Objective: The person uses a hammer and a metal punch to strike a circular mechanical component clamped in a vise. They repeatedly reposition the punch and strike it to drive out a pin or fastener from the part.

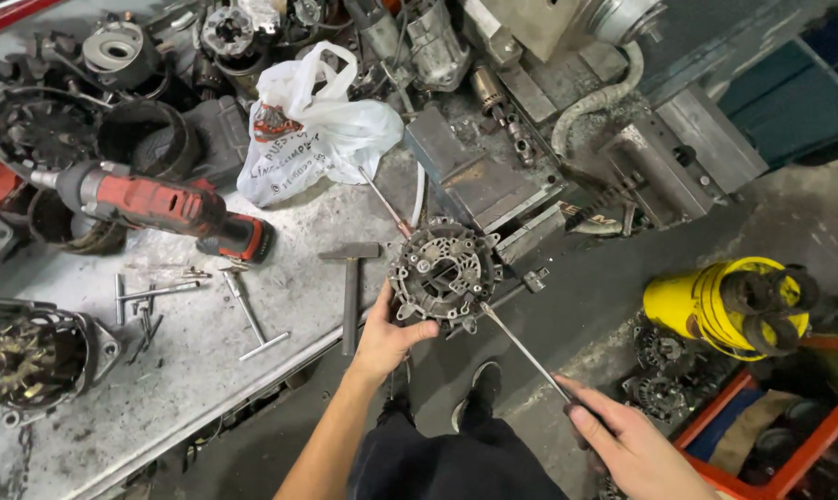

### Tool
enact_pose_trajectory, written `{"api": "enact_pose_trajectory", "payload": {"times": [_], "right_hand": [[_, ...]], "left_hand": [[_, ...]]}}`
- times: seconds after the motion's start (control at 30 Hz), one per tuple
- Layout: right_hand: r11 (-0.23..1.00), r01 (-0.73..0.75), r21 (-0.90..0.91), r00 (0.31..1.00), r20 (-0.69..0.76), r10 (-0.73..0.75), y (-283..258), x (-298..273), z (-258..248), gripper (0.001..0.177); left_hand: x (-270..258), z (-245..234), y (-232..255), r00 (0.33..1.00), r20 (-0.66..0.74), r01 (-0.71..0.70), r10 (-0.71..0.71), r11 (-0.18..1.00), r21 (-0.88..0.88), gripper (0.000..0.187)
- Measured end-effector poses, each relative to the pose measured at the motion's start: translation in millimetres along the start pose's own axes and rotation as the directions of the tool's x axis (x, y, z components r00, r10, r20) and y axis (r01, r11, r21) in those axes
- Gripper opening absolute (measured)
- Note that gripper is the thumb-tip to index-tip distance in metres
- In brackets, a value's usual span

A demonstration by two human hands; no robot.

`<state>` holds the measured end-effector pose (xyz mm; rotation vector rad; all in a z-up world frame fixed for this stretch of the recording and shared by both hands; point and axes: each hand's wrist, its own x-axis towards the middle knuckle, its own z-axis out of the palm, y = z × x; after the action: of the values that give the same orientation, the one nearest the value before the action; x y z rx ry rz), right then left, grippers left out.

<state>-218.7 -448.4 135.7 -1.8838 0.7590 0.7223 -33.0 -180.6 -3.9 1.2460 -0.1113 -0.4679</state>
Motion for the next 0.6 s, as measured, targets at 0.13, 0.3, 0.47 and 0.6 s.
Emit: {"api": "enact_pose_trajectory", "payload": {"times": [0.13, 0.3, 0.47, 0.6], "right_hand": [[0.997, -0.079, 0.026, 0.996, 0.037, 0.078, -14, -2, -2, 0.052], [0.986, -0.032, 0.161, 0.999, 0.048, 0.025, 6, 8, -1, 0.051], [0.98, -0.075, 0.186, 0.996, 0.069, 0.064, -1, 6, -3, 0.051], [0.881, -0.235, 0.412, 0.971, 0.145, 0.191, -8, 3, -5, 0.049]], "left_hand": [[-2, 2, 4, 0.998, -0.031, 0.048, -0.048, 0.999, 0.005, 0.109], [-3, 4, 8, 0.987, -0.067, 0.145, -0.146, 0.989, -0.011, 0.112], [-4, 5, 3, 0.995, -0.014, 0.093, -0.095, 0.988, -0.12, 0.109], [-2, 4, -4, 0.998, 0.02, 0.059, -0.057, 0.978, -0.2, 0.11]]}}
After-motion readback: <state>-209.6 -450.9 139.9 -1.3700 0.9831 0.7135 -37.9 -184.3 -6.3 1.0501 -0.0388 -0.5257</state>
